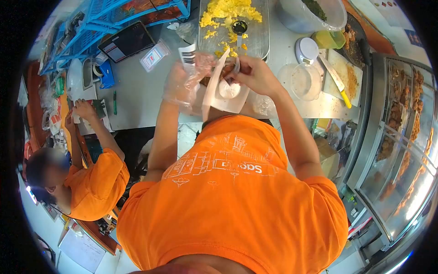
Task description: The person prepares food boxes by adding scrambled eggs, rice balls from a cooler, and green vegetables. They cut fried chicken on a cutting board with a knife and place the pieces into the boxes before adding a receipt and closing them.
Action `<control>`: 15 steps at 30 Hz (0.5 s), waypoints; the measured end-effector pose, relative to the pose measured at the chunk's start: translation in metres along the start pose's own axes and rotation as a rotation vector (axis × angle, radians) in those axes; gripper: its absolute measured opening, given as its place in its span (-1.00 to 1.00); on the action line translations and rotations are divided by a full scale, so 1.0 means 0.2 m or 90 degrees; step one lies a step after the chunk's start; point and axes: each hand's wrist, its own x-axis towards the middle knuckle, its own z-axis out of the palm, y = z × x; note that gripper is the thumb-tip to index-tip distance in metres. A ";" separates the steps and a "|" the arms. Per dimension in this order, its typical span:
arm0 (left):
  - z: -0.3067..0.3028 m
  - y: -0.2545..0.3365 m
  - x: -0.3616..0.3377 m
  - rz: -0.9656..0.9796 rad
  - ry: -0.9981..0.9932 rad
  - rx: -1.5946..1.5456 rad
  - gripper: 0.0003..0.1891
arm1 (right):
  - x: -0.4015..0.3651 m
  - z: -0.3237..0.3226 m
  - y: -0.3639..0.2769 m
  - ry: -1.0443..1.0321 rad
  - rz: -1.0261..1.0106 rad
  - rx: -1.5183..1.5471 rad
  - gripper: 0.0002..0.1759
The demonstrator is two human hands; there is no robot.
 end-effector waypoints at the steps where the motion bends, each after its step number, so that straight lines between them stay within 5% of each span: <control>1: 0.00 -0.03 -0.01 0.000 0.005 -0.001 -0.78 | -0.03 -0.05 0.08 -0.007 0.031 -0.043 -0.75; 3: -0.02 -0.05 -0.07 -0.065 0.071 -0.145 -0.73 | -0.06 -0.08 0.26 -0.019 0.060 -0.082 -0.79; 5: 0.02 -0.05 -0.09 -0.087 0.107 -0.160 -0.68 | -0.07 -0.10 0.39 -0.028 0.055 -0.330 -0.82; 7: 0.03 -0.03 -0.08 -0.119 0.167 -0.151 -0.64 | -0.06 -0.12 0.44 -0.007 0.002 -0.305 -0.79; 9: 0.00 0.00 -0.03 -0.133 0.206 -0.142 -0.63 | 0.00 -0.15 0.44 0.224 -0.050 -0.308 -0.77; 15: -0.11 0.00 0.25 -0.074 0.288 0.219 -0.84 | 0.51 -0.25 0.27 0.376 0.096 -0.610 -0.67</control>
